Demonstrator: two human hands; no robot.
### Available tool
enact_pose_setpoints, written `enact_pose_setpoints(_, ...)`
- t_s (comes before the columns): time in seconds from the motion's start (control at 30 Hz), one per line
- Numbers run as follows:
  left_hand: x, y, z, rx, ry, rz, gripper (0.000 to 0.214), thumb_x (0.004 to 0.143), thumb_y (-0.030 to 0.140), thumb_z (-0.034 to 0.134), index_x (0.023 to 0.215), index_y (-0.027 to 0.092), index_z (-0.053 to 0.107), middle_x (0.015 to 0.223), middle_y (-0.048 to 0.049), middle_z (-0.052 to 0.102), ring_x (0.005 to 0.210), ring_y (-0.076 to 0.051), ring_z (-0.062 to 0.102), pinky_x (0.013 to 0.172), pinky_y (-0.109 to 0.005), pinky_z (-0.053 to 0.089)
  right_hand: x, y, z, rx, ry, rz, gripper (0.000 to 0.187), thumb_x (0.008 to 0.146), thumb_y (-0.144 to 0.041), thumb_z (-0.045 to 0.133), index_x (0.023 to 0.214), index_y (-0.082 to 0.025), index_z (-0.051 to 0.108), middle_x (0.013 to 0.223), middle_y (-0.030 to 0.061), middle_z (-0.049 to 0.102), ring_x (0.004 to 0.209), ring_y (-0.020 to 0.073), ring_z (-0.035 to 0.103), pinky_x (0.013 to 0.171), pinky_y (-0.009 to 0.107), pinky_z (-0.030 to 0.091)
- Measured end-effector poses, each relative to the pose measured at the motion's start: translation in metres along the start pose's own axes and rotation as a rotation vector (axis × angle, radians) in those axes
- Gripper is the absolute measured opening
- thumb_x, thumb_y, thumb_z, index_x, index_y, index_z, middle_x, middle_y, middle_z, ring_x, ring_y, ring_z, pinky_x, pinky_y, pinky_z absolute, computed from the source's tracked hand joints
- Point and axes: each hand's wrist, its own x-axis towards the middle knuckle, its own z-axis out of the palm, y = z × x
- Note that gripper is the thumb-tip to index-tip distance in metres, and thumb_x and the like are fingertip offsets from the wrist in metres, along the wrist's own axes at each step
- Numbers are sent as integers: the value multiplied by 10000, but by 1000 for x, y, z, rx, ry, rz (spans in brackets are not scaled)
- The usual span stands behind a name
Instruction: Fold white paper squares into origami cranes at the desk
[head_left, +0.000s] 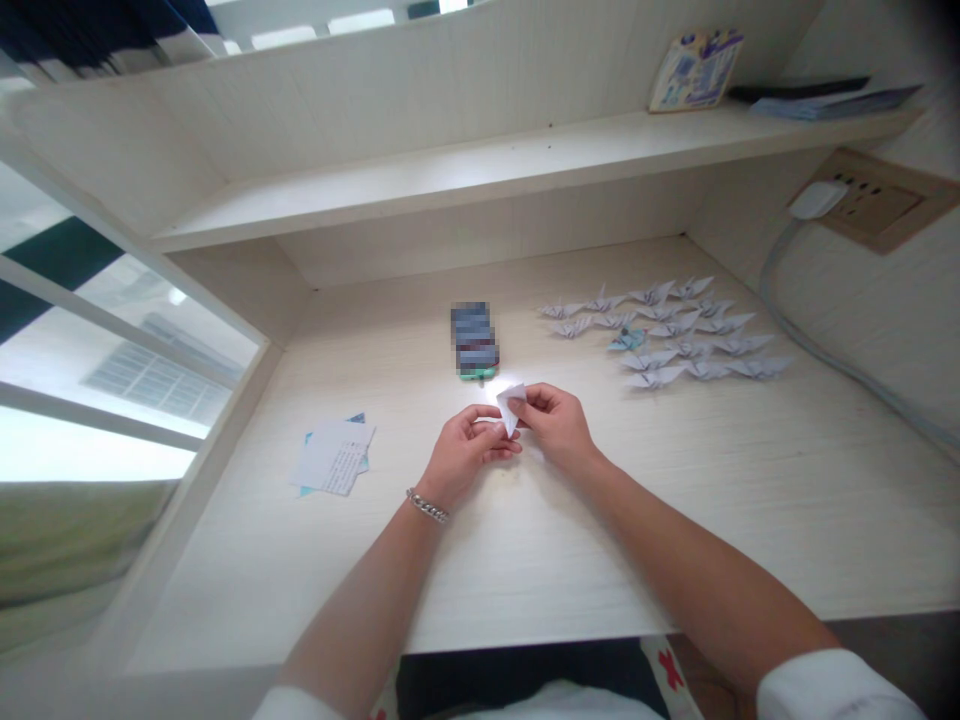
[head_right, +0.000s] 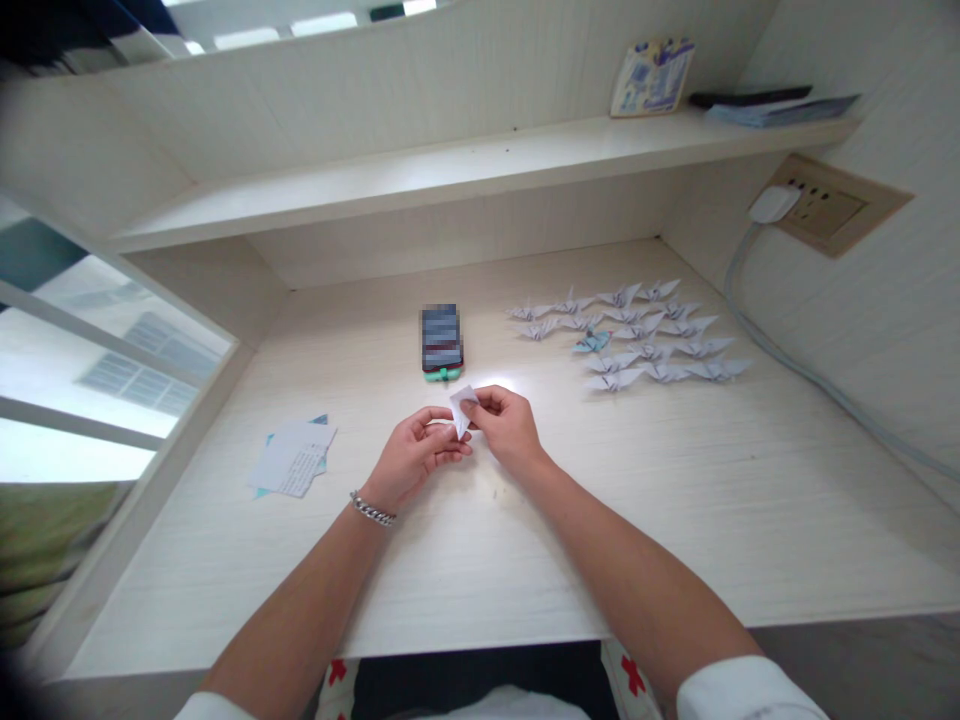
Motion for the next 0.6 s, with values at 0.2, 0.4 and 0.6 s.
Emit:
enact_pose_setpoints(0.2,2,-3,1,34,28,22,369,683,293,683,958,130,497,752,-75,666,646,-155,647,620,-271,500,-2,-3,2,-59,9,-38,312,642,-437,669,767,-153,641,680,32,635,576,137,560,552,285,499)
enact_pose_setpoints(0.4,3,-3,2,53,43,39,390,681,263,681,994,119,499,704,-52,647,610,-138,632,590,-254,494,-2,-3,2,-124,33,-87,277,665,-404,656,770,-148,649,680,35,630,580,135,554,541,267,478)
enact_pose_setpoints(0.6,4,-5,3,70,100,53,376,660,243,694,966,129,508,669,-32,642,593,-131,624,576,-240,480,-2,-2,3,-170,52,-110,285,665,-415,650,770,-150,651,704,49,648,581,145,564,552,277,473)
